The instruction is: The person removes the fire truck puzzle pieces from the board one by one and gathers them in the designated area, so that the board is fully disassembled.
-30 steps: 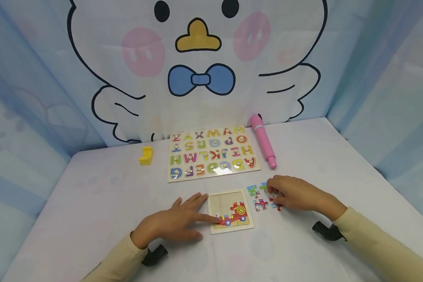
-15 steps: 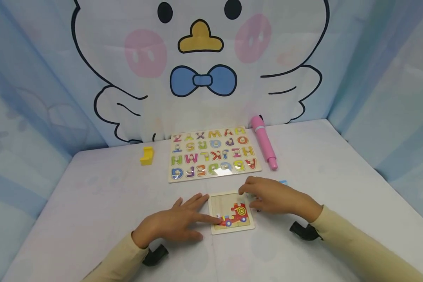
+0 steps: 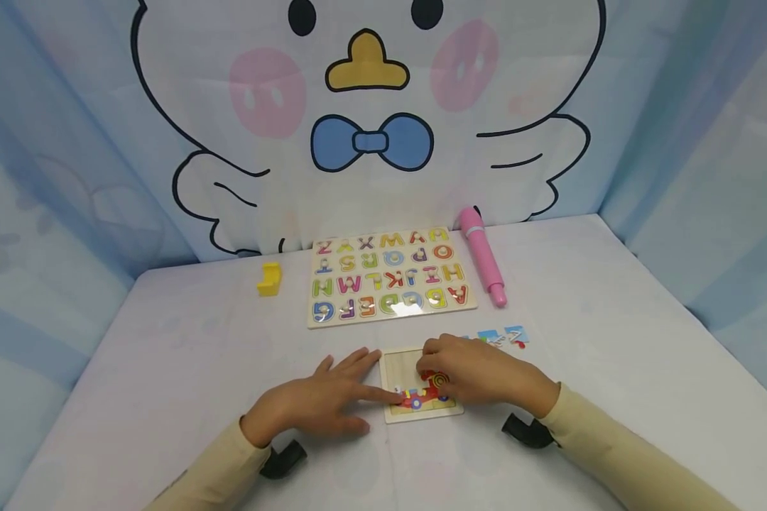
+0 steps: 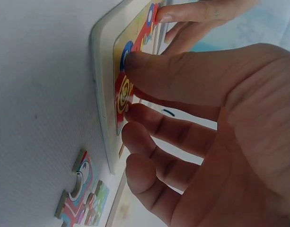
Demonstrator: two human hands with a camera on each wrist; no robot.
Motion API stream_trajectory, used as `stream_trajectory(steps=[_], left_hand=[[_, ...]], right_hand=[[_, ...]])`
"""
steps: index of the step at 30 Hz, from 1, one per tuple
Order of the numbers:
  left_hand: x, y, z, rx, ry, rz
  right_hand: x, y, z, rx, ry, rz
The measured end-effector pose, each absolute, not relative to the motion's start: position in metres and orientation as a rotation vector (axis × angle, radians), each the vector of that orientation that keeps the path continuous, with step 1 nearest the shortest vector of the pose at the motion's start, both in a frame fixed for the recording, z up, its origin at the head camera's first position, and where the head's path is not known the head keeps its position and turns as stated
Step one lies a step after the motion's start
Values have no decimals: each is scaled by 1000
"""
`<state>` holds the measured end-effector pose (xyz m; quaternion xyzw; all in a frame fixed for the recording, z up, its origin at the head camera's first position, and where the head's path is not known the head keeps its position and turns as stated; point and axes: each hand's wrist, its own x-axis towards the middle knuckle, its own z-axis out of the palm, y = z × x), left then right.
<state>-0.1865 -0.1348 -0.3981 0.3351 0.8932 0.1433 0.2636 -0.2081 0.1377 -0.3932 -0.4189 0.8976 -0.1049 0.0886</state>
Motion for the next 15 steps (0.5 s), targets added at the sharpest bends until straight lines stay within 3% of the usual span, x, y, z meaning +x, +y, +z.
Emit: stream_trajectory(steps=[15], left_hand=[[-186, -132, -396, 869, 2403, 414]], right_hand=[[-210, 139, -400, -1208, 2639, -430]])
